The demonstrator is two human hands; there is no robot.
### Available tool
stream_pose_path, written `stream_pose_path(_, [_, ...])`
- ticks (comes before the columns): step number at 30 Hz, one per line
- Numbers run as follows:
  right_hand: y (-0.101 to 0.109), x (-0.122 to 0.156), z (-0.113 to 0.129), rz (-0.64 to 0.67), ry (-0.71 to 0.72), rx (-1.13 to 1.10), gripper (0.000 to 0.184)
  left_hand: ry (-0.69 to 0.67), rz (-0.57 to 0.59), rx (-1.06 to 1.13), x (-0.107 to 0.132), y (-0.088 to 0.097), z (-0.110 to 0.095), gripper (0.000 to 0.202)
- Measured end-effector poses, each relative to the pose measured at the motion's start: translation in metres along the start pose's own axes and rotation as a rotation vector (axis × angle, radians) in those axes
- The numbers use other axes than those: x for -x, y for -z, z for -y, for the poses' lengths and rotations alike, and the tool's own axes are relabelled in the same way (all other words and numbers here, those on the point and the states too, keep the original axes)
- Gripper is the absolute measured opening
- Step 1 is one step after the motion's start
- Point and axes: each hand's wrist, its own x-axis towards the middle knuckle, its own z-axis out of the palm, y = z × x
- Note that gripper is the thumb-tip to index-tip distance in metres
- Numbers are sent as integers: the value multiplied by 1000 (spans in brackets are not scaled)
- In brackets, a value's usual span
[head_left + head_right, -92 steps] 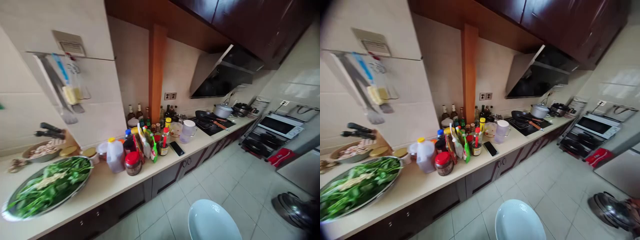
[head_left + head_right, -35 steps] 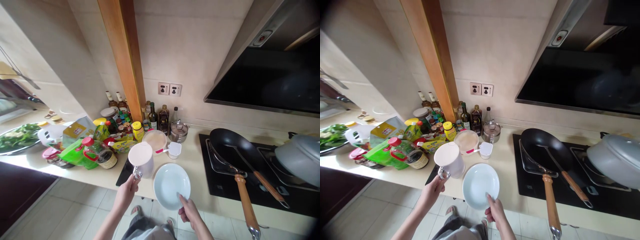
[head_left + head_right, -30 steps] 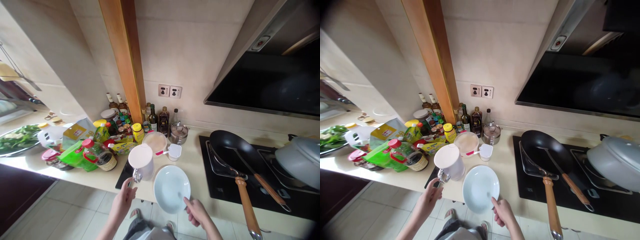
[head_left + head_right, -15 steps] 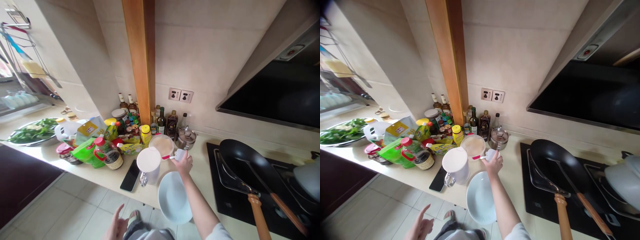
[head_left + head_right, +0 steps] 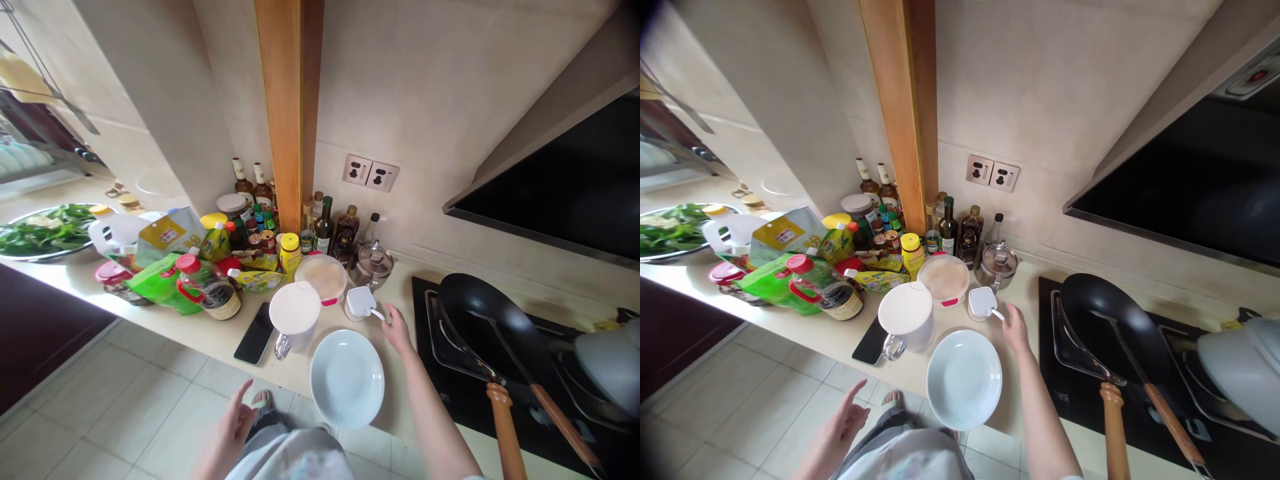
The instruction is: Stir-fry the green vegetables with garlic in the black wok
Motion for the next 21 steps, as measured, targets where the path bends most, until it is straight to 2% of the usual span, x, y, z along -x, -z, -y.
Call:
stream_pose_path(4, [-1,36,-18,-113,-207,-124,53,-52,12,2,-1,-6,3,52])
stream_pose_path(7, [-12,64,-14,-119,-267,-223,53,-59,29,-13,-3,-8,4,51])
stream_pose_path(10, [-25,88,6,-59,-265,-329,52,-30,75,-33,-7,-7,3,50])
stream_pose_path(14, [-40,120,31,121,-258,-391,52,-34,146,-16,-5,-4,3,55])
stream_pose_path(17, [-56,146,35,277,-281,-377,51,3,34,-29,5,-3,22,56])
stream_pose_path(21, [-91,180,23,499,-317,-372,52,124,-77,-16,29,4,77,61])
